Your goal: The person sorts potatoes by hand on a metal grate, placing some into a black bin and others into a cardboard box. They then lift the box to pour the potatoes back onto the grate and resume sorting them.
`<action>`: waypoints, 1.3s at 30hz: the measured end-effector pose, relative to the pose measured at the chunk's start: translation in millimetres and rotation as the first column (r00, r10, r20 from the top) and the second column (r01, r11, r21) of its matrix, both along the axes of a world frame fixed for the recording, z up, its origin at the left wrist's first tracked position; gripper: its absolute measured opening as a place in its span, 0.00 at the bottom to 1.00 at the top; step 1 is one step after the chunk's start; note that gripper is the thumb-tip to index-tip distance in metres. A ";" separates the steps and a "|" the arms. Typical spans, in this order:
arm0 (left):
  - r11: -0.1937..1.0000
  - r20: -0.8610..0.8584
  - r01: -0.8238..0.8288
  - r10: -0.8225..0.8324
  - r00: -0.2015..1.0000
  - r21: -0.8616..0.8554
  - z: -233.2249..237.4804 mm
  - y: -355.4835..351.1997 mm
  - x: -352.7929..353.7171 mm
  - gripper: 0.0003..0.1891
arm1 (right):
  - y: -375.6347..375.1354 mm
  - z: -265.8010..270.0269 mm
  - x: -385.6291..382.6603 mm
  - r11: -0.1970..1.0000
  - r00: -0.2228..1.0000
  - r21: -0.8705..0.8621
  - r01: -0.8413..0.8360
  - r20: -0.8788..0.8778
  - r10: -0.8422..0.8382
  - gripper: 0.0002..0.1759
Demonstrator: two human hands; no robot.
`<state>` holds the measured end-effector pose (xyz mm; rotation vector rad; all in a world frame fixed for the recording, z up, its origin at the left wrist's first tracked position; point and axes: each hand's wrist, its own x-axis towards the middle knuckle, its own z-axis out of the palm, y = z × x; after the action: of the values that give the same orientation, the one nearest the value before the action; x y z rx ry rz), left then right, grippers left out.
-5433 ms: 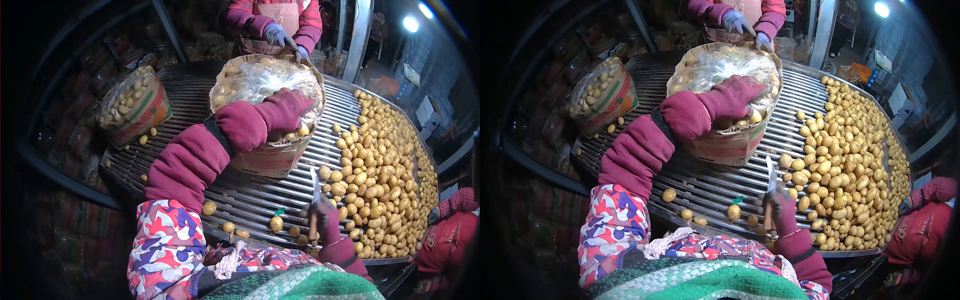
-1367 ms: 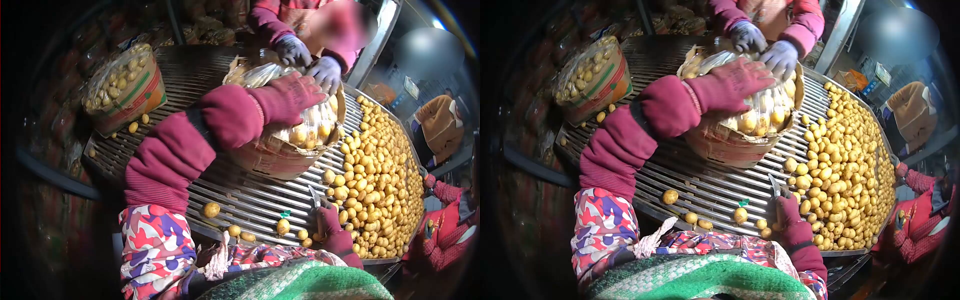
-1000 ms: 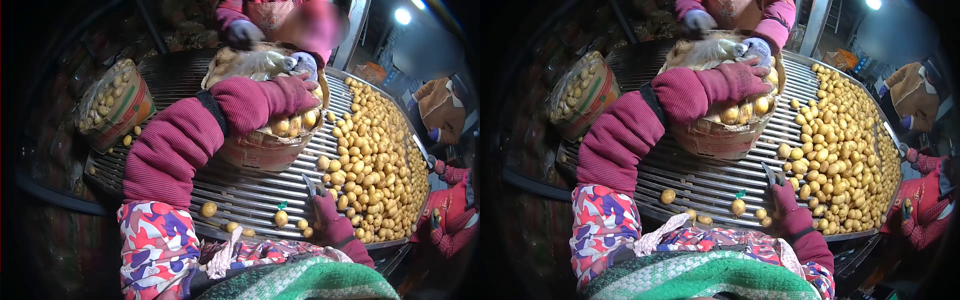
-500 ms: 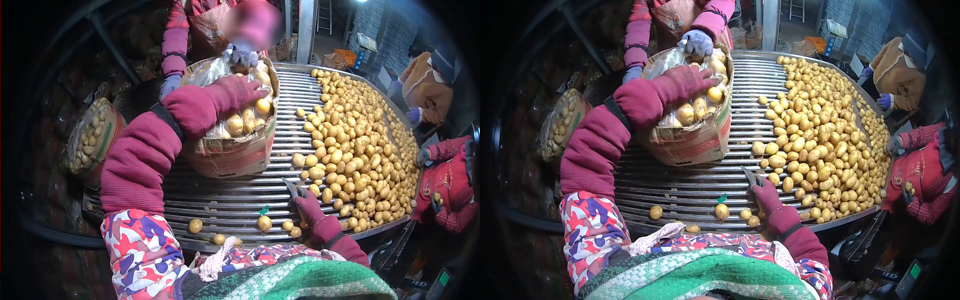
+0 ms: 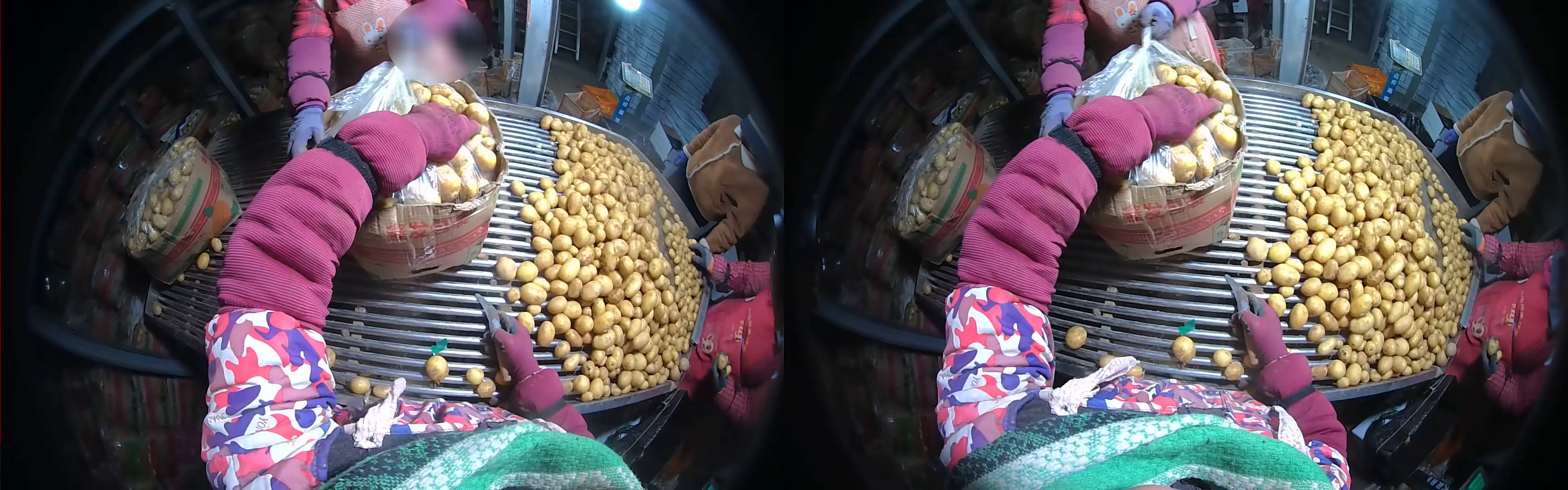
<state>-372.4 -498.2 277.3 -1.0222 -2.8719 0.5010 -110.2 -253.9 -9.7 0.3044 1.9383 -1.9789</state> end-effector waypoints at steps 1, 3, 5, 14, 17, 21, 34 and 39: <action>0.999 0.024 -0.048 0.049 0.999 -0.019 0.3 5.6 -0.1 0.22 | 4.4 -9.4 -1.3 1.000 1.000 0.004 -0.022 0.013 0.022 0.20; 0.996 0.017 -0.086 0.086 0.996 0.014 0.6 9.0 4.4 0.17 | 6.8 -16.4 -4.0 0.998 0.999 0.038 -0.047 0.003 0.047 0.21; 0.992 0.009 -0.129 0.129 0.992 -0.009 0.2 11.1 12.5 0.17 | 6.9 -6.3 -5.3 0.998 0.998 0.030 -0.063 0.024 0.062 0.19; 0.999 0.190 -0.050 0.047 0.981 0.009 35.2 -24.0 157.5 0.12 | 0.6 10.9 -5.1 0.998 0.998 -0.008 -0.061 -0.002 0.061 0.14; 0.968 0.122 0.007 -0.039 0.992 0.252 19.1 -64.1 182.5 0.11 | -2.6 20.0 -6.3 0.997 0.999 -0.065 -0.035 0.027 0.037 0.13; 0.831 0.037 0.064 -0.101 0.994 0.553 -10.3 -100.9 157.0 0.12 | -5.8 33.4 -2.9 0.999 0.999 0.026 -0.039 0.033 0.038 0.14; 0.896 -0.270 -0.267 0.372 0.888 0.356 17.4 -123.8 -7.8 0.20 | -7.3 25.0 -0.3 0.995 0.991 -0.076 0.065 0.119 -0.055 0.17; 0.409 -0.125 -0.162 0.590 0.798 0.898 55.0 -255.1 -58.1 0.18 | -0.9 13.2 -4.0 0.998 0.994 -0.038 0.055 0.092 -0.051 0.19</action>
<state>-430.5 -753.3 332.3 -0.0120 -2.3442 -0.6412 -114.2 -254.7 3.5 0.4322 1.8500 -1.9985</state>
